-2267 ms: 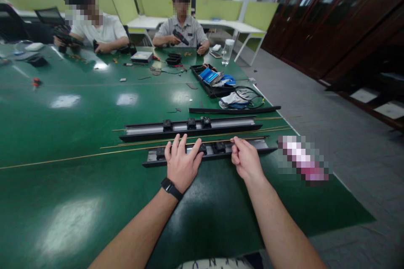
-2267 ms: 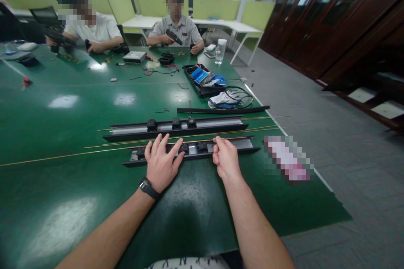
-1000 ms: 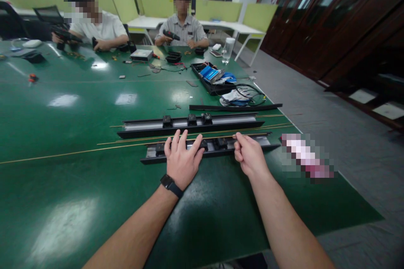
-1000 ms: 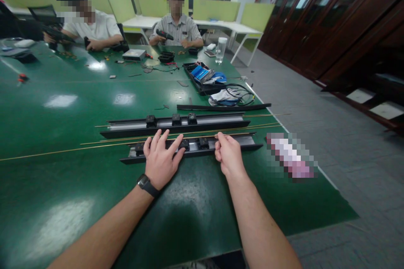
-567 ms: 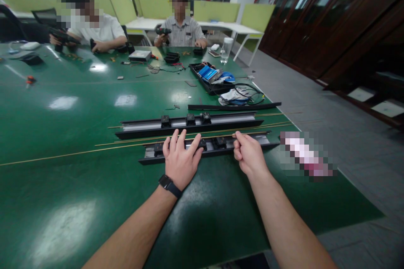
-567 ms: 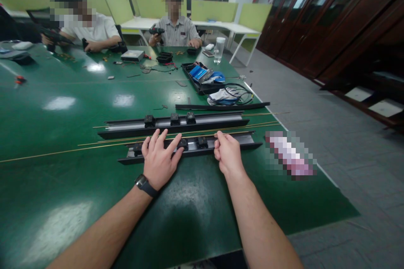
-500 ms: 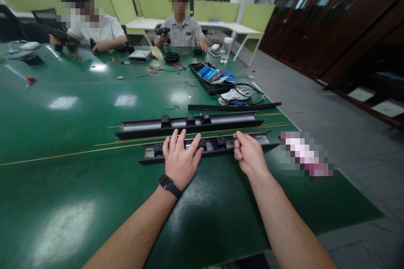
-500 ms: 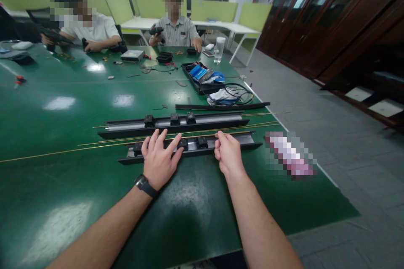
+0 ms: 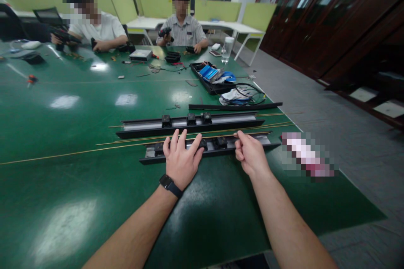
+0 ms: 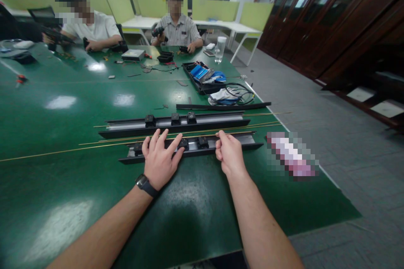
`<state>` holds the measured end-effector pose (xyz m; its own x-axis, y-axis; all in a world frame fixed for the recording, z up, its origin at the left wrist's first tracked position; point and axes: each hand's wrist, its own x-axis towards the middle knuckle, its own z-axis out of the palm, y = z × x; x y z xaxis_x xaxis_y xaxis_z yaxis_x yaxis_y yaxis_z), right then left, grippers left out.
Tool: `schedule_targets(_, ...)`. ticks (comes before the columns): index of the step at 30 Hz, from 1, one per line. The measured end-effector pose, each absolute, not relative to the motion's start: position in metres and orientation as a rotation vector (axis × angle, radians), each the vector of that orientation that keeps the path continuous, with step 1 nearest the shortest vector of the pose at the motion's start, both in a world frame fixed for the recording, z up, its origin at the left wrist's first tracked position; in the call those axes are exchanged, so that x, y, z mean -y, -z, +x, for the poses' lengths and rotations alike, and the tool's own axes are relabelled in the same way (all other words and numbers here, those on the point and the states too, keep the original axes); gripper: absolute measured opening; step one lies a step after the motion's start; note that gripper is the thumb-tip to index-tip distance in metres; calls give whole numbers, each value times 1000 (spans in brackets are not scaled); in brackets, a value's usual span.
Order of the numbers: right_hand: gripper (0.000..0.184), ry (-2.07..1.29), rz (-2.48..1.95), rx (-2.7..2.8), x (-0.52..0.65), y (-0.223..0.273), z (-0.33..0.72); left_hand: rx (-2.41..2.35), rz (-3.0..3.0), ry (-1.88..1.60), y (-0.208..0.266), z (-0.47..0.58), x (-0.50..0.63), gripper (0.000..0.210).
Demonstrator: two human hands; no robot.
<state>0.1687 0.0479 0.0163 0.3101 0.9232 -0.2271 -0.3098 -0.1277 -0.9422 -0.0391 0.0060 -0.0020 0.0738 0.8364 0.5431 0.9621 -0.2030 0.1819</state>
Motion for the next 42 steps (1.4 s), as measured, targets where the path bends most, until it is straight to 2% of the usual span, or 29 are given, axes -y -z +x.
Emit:
schedule_targets(17, 21, -1178, -1247, 609, -48, -16, 167, 1824, -2134, 825, 2, -39, -6, 43)
schedule_targets(42, 30, -1204, -1254, 633, -47, -19, 166, 1812, -2130, 883, 1, -38, -6, 43)
